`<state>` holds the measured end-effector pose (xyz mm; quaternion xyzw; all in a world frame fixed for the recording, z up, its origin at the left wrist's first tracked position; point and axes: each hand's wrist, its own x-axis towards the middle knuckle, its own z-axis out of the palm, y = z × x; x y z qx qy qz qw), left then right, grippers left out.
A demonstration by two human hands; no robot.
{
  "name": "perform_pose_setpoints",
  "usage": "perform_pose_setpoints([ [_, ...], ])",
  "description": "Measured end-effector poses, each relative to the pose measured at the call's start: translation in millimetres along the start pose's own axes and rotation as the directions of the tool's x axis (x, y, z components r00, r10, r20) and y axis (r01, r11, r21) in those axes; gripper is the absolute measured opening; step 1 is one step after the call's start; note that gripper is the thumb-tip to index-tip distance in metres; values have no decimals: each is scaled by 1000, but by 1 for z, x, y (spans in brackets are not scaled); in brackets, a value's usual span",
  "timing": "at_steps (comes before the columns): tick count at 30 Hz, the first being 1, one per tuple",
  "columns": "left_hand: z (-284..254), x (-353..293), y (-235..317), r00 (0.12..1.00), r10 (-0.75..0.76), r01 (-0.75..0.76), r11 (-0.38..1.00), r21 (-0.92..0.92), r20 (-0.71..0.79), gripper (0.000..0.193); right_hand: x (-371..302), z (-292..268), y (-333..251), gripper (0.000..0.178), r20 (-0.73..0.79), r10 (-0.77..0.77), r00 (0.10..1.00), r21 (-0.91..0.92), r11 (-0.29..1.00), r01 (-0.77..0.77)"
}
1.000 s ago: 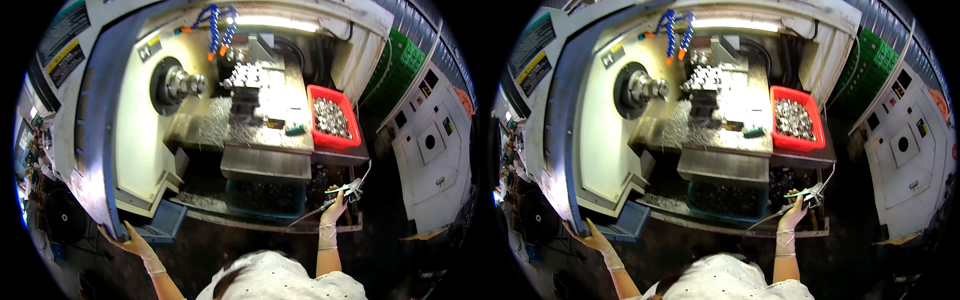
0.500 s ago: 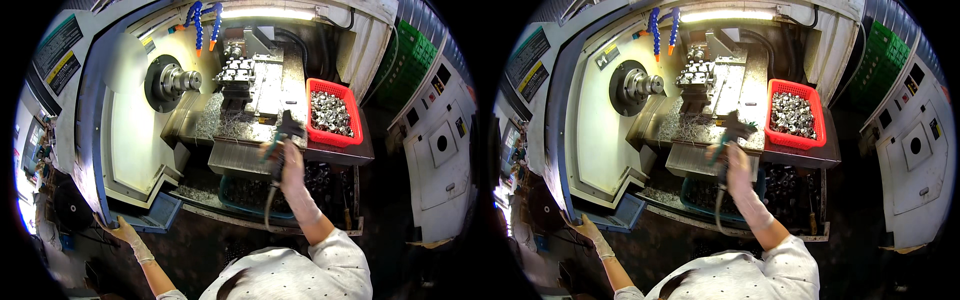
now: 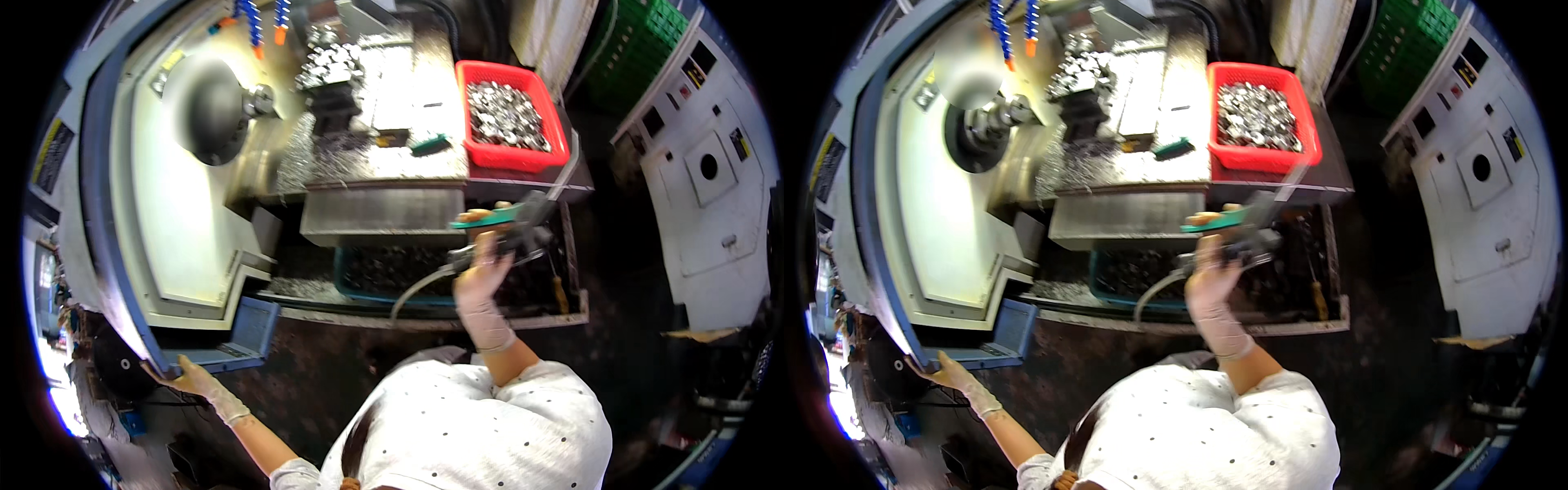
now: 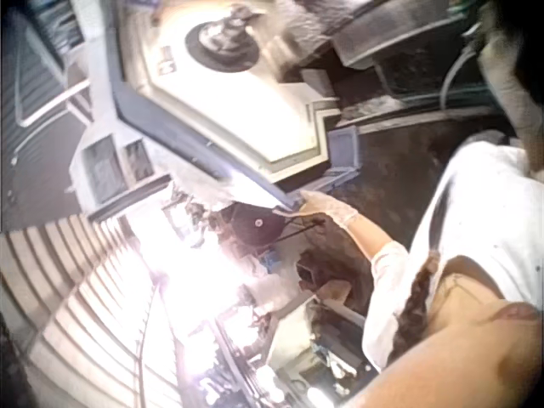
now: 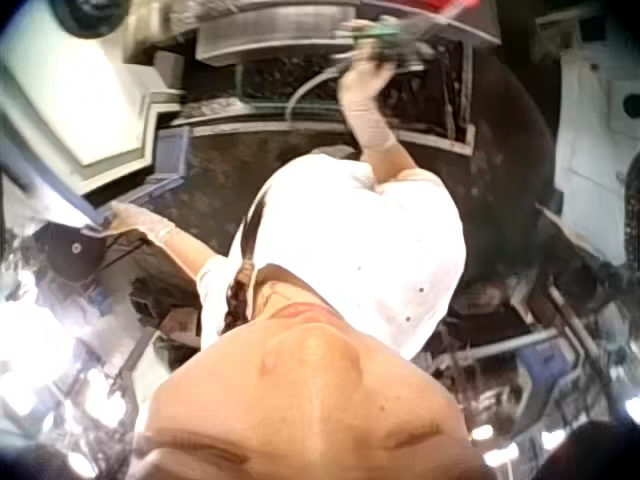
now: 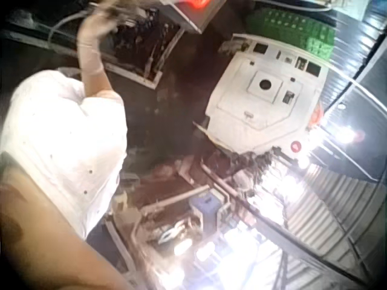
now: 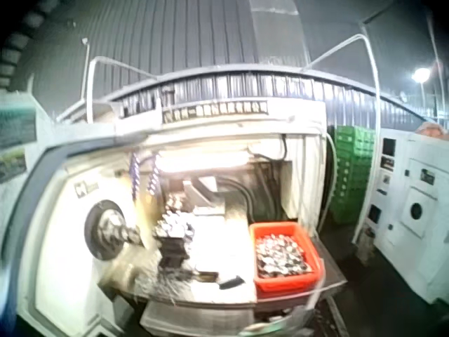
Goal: The person operates a CNC lathe, repeatedly opening the safety door, loading metal parts into the chuck, and closing the door. They also use a brush to clear metal shavings from the machine bed and place finished parts into a red basket.
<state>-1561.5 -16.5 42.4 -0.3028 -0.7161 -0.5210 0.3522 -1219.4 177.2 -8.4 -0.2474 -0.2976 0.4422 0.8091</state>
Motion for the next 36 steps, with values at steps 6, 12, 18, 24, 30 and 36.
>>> perform_pose_setpoints([
  [6, 4, 1, -12, 999, -2, 2, 1000, -5, -35, 58, 52, -212, -20, 27, -574, 322, 753, -313, 764, -564],
  [12, -1, 7, -31, 996, 74, -76, 996, -49, -43, 57, 33, -260, 2, 43, -333, -47, 942, -867, -378, -326],
  [18, 0, 8, -25, 998, 47, -44, 998, 54, -52, 55, 16, -158, 62, 31, 373, 523, 767, -869, -93, 486],
  [24, 0, 7, -15, 999, -19, 20, 1000, 15, -27, 61, -1, -130, 154, 23, 40, 984, 176, -455, -139, 880],
  [30, 1, 4, -14, 996, -68, 70, 996, 46, -57, 60, -6, -128, 154, 18, 131, 990, 50, -234, -18, 972],
  [36, 2, 2, -7, 997, -26, 22, 998, -53, -76, 59, -17, -127, 144, 18, 209, 975, -80, -204, 124, 971],
])
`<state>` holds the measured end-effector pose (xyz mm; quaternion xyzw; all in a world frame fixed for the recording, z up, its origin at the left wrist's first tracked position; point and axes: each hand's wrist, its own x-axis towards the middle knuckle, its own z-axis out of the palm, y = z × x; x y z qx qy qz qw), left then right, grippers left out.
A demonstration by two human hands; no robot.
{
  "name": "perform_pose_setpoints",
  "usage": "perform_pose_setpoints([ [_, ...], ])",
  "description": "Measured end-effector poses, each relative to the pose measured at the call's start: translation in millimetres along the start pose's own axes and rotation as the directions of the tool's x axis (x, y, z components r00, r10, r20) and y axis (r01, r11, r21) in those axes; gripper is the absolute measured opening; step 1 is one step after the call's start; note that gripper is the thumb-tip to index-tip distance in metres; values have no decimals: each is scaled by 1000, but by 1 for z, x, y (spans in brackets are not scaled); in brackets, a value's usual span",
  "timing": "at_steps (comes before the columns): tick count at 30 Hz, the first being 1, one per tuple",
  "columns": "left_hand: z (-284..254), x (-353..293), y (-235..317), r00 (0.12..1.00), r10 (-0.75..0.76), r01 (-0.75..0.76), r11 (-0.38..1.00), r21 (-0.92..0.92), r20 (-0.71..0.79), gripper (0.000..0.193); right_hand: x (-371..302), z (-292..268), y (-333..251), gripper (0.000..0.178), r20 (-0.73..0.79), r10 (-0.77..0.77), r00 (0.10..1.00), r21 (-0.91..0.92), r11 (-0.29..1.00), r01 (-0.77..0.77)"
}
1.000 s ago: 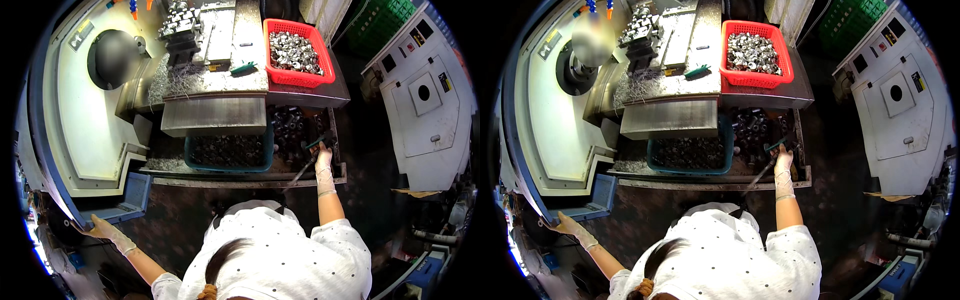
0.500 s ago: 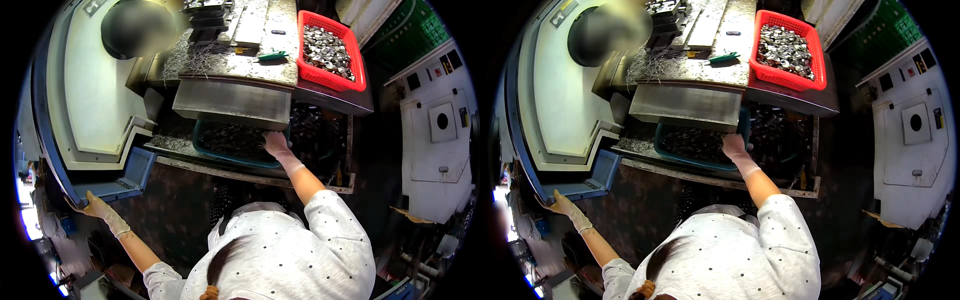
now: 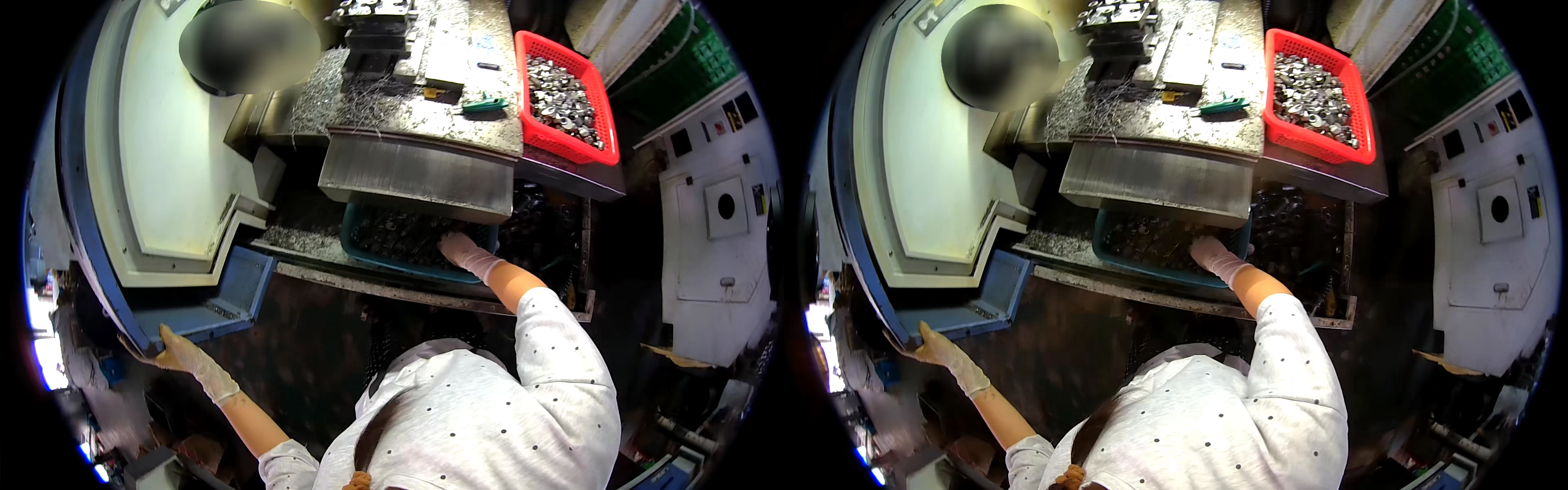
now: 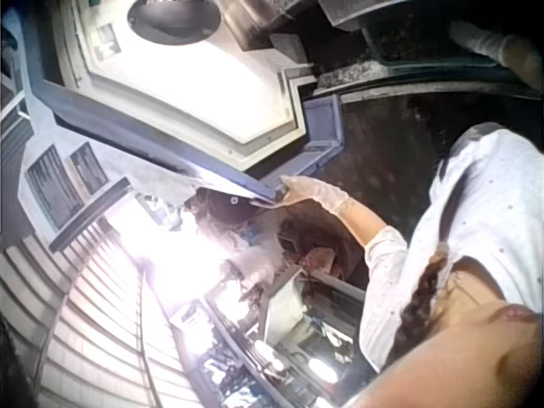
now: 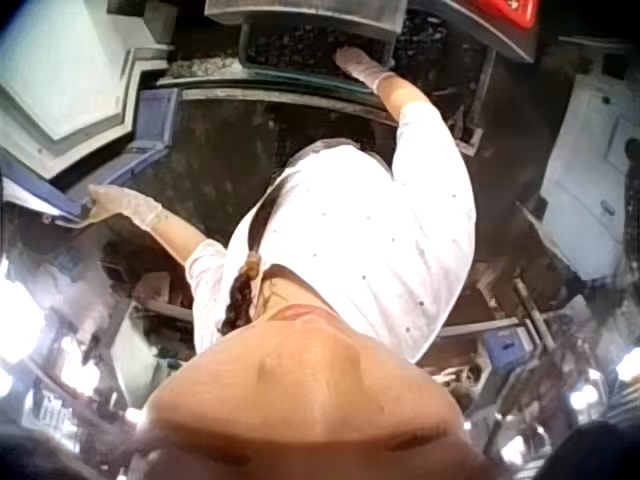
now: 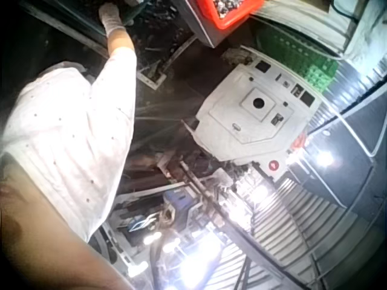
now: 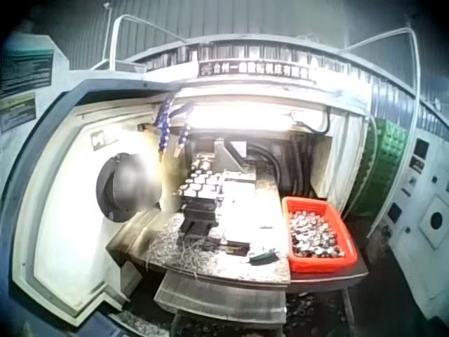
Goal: The person operates a CNC lathe, repeatedly opening the safety door, loading metal parts into the chuck, and closing the door. They also use a brush to clear metal shavings from the machine bed and place finished parts into a red basket.
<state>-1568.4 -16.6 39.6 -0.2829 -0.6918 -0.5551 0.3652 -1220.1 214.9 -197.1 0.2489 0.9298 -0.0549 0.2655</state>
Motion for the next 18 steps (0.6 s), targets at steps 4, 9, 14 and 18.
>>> perform_pose_setpoints([
  [4, 2, 2, 6, 998, -44, 44, 999, -3, 34, 61, 16, 16, -1, 19, -18, 178, 984, 136, 975, -174],
  [9, 0, -1, 7, 996, -61, 60, 998, 13, 65, 61, 15, 12, -3, 20, 104, 384, 918, 159, 904, -396],
  [14, 1, 0, 12, 995, -85, 83, 996, 35, 55, 61, 5, 4, 2, 19, 106, 443, 890, 159, 877, -454],
  [18, 3, -2, 16, 989, -146, 143, 984, 110, 22, 62, -5, 3, 9, 18, 108, 458, 882, 165, 867, -470],
])
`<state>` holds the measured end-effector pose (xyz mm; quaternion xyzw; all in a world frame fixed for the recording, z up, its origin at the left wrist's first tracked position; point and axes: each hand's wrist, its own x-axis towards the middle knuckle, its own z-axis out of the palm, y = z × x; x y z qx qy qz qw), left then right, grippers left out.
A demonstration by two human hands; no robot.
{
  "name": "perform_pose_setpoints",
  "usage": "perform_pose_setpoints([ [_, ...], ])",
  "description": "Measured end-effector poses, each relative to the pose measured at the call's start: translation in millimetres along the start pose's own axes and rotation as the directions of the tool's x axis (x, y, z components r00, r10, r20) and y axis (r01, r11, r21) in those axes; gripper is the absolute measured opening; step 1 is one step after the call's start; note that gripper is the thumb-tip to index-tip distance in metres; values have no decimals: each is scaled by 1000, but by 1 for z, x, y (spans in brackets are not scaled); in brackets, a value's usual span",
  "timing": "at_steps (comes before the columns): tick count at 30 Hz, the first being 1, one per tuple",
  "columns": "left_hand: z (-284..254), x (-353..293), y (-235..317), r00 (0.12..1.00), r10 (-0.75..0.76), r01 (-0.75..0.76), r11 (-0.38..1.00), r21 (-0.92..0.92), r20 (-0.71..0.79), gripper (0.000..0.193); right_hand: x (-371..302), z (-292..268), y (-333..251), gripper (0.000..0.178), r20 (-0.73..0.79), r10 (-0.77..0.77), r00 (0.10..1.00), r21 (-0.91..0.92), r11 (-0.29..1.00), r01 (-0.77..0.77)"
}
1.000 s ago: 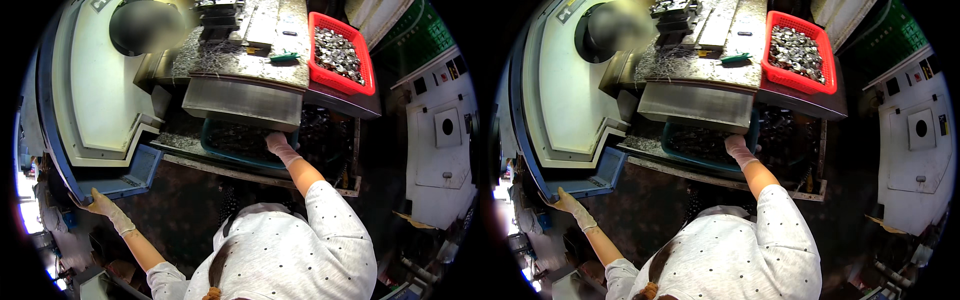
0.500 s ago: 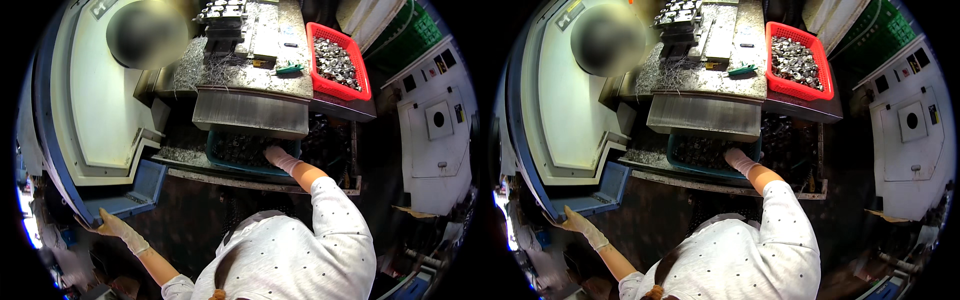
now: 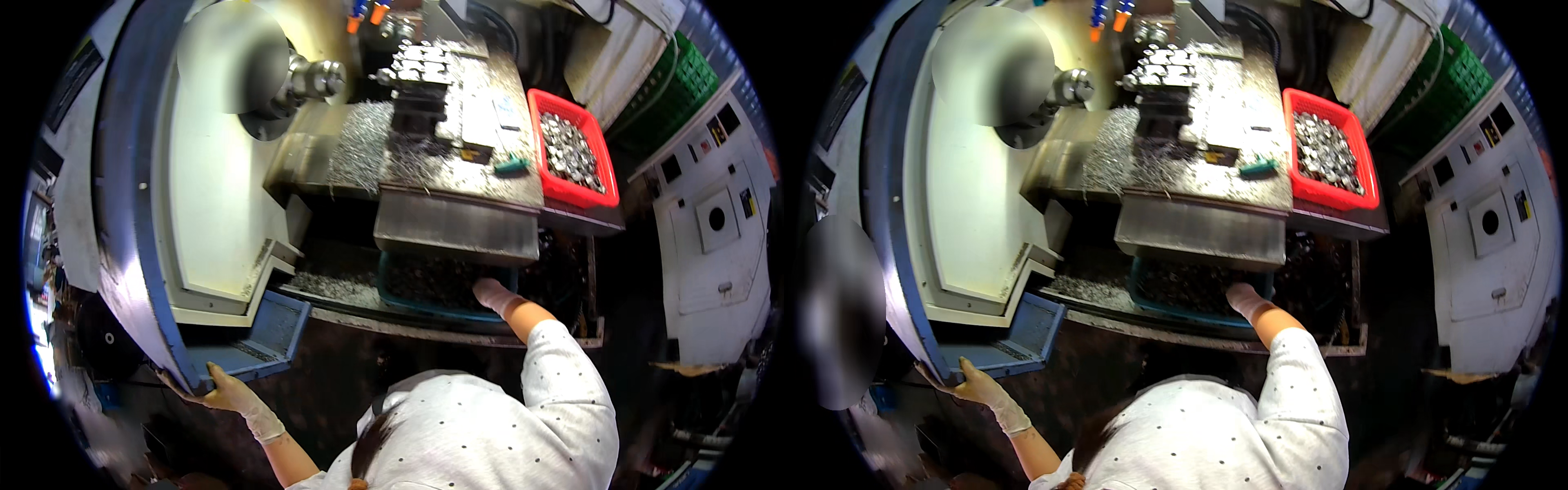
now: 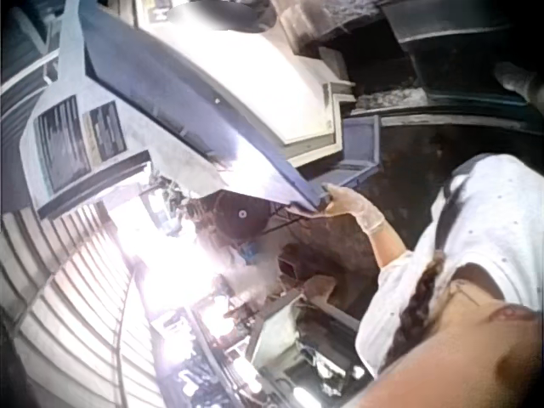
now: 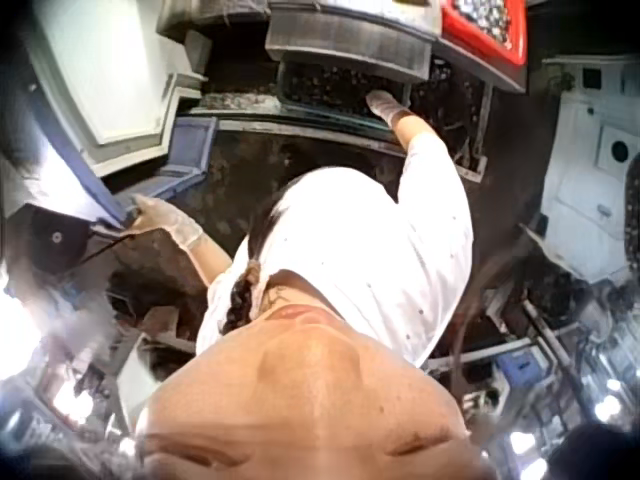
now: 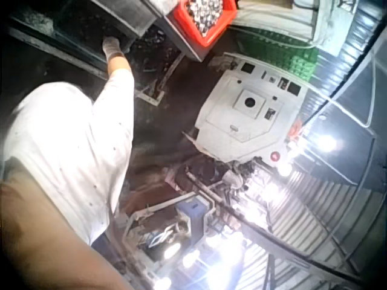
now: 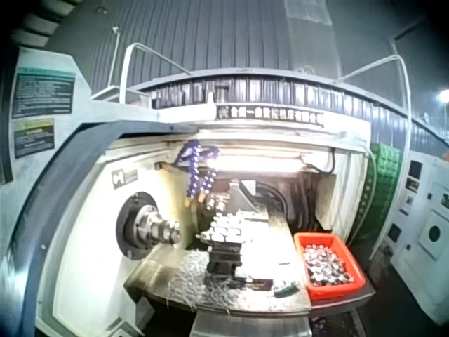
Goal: The person operates a CNC lathe, repeatedly opening the safety door, loading metal parts into the chuck, and closing the door. They also use a brush to clear metal shavings from the machine bed and place finished parts into a red basket.
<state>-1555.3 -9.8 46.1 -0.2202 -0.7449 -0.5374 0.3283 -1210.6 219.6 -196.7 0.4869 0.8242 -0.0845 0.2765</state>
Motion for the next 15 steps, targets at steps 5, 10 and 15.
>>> perform_pose_setpoints([
  [5, -6, -2, -25, 1000, 4, -5, 1000, -20, -12, 62, -17, -30, -18, 17, -119, -19, 993, 441, 895, 70],
  [10, -6, -1, -16, 996, 87, -86, 995, 42, -21, 61, -61, -145, -107, 26, -610, -453, 650, 576, 310, 756],
  [15, -1, 0, -11, 993, 115, -114, 992, 58, -3, 62, 27, -293, -164, 15, -925, 130, 358, 352, -67, 934],
])
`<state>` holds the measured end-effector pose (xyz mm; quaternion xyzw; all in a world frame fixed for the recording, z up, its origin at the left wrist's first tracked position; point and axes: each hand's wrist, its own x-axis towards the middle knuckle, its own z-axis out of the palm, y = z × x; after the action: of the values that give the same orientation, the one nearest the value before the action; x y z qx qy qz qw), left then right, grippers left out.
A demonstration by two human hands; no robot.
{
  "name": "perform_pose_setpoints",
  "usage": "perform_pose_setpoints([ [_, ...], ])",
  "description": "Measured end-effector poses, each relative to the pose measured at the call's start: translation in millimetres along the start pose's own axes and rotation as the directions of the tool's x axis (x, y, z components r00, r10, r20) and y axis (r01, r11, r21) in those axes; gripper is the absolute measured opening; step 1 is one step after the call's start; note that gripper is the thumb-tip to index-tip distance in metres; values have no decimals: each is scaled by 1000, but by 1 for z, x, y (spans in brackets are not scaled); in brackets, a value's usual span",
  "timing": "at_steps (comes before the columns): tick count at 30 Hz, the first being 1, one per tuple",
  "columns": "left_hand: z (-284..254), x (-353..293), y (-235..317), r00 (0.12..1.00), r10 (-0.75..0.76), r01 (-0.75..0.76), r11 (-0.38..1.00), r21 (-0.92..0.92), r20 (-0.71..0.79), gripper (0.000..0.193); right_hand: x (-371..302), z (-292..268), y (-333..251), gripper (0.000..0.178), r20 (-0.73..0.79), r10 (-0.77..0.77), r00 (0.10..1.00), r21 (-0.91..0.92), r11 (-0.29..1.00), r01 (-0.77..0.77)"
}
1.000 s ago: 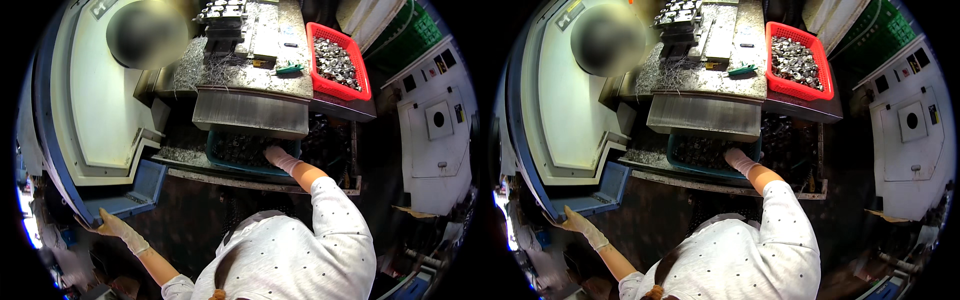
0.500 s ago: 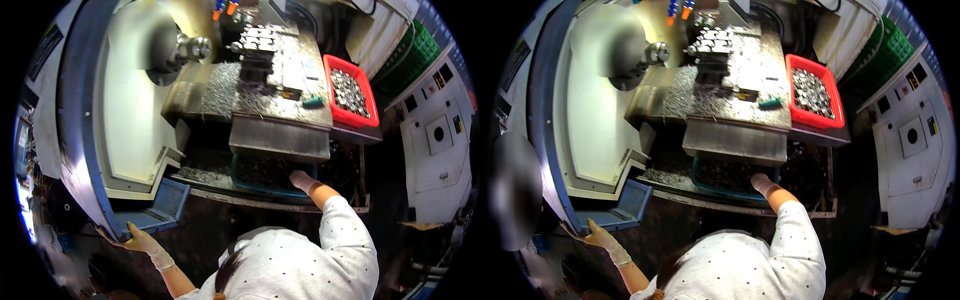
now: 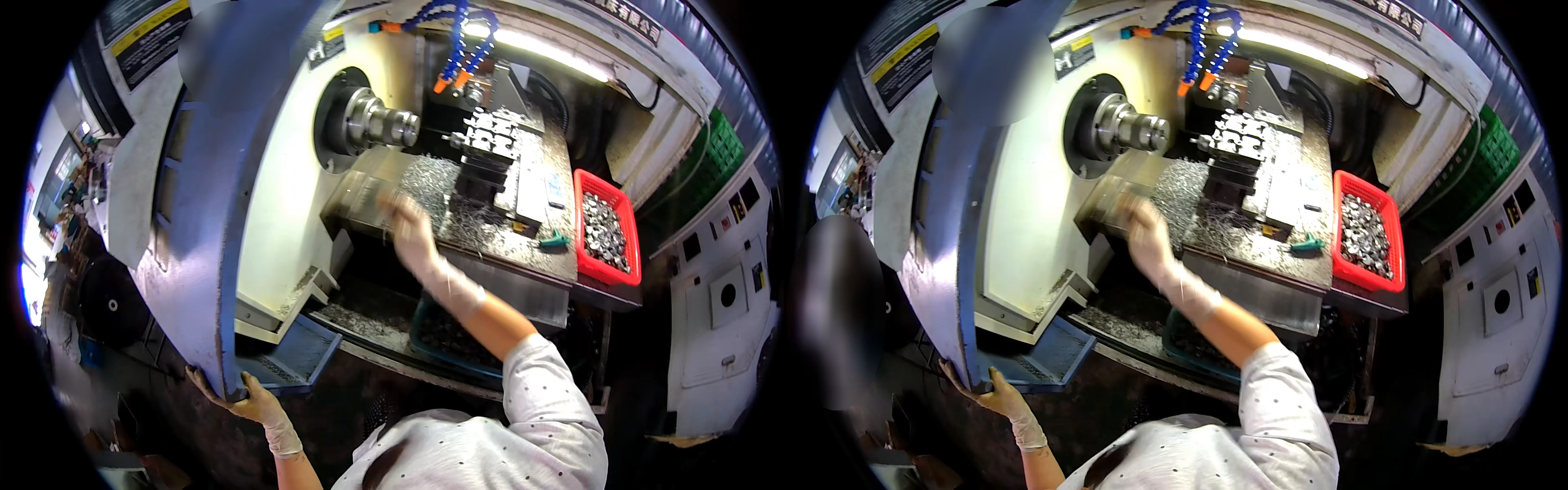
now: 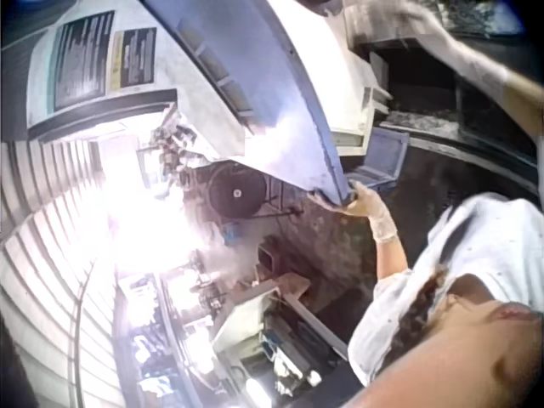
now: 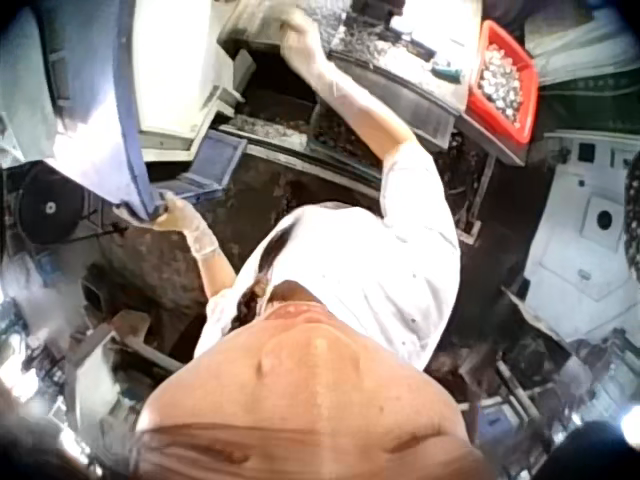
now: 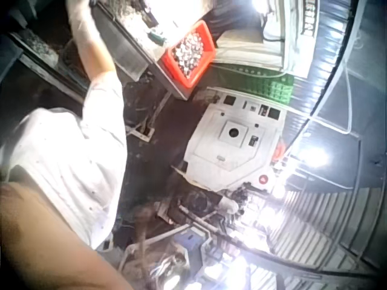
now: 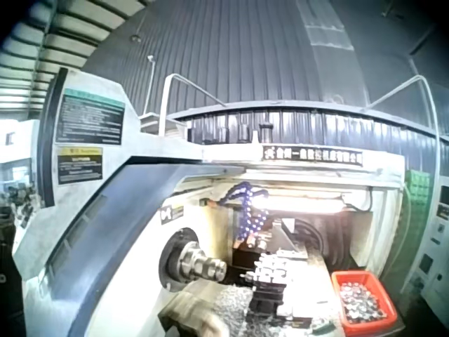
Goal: The person operates a CNC lathe, repeatedly opening the safety door, loading metal parts into the chuck, and closing the door. They also use a brush to clear metal shavings from the machine bed and place finished parts into a red basket.
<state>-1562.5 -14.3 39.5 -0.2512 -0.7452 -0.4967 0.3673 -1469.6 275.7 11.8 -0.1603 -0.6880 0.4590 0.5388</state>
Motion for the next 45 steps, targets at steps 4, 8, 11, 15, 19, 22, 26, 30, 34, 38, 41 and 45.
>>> perform_pose_setpoints([
  [4, -4, 3, 0, 1000, 19, -19, 1000, -14, -11, 62, 117, 5, 89, 17, -615, 425, 664, 371, 899, -232],
  [8, -5, 0, -8, 998, 41, -40, 999, 32, -38, 60, 153, 7, 115, 28, -727, 289, 622, 147, 951, -270],
  [11, -2, -2, -5, 999, 13, -12, 1000, 13, -40, 59, 151, 13, 107, 44, -667, 174, 725, -144, 924, -354],
  [15, -2, -4, -9, 1000, 7, -8, 999, -50, -22, 56, 129, 1, 107, 64, -352, 42, 935, -397, 898, -190],
  [19, -13, 0, -9, 997, 30, -24, 997, -79, 70, 57, 125, 3, 106, 41, -309, -140, 941, -516, 855, -42],
  [22, -31, 1, -35, 981, 28, 27, 960, -278, 191, 69, 127, 16, 89, 33, -457, -44, 889, -398, 904, -160],
  [26, -22, 87, -50, 999, 43, -36, 937, -346, 14, 46, 133, 18, 57, 40, -701, 120, 703, -450, 690, -566],
  [30, 9, 198, -79, 996, 85, -79, 961, -265, 10, 42, 128, 44, 58, 43, -744, 4, 668, -455, 729, -511],
  [34, 56, 292, -95, 908, 416, -418, 905, 77, 49, 50, 132, 32, 85, 39, -706, -56, 706, -409, 846, -341],
  [38, 80, 336, -110, 927, 317, -298, 947, -119, 200, 43, 134, 23, 95, 38, -675, -71, 734, -279, 946, -165],
  [41, 87, 340, -110, 937, 299, -302, 953, -10, 179, 41, 137, 4, 122, 37, -544, -251, 801, -625, 758, -187],
  [45, 62, 329, -111, 902, 394, -397, 918, -18, 177, 49, 132, 35, 98, 40, -631, -158, 760, -534, 799, -277],
])
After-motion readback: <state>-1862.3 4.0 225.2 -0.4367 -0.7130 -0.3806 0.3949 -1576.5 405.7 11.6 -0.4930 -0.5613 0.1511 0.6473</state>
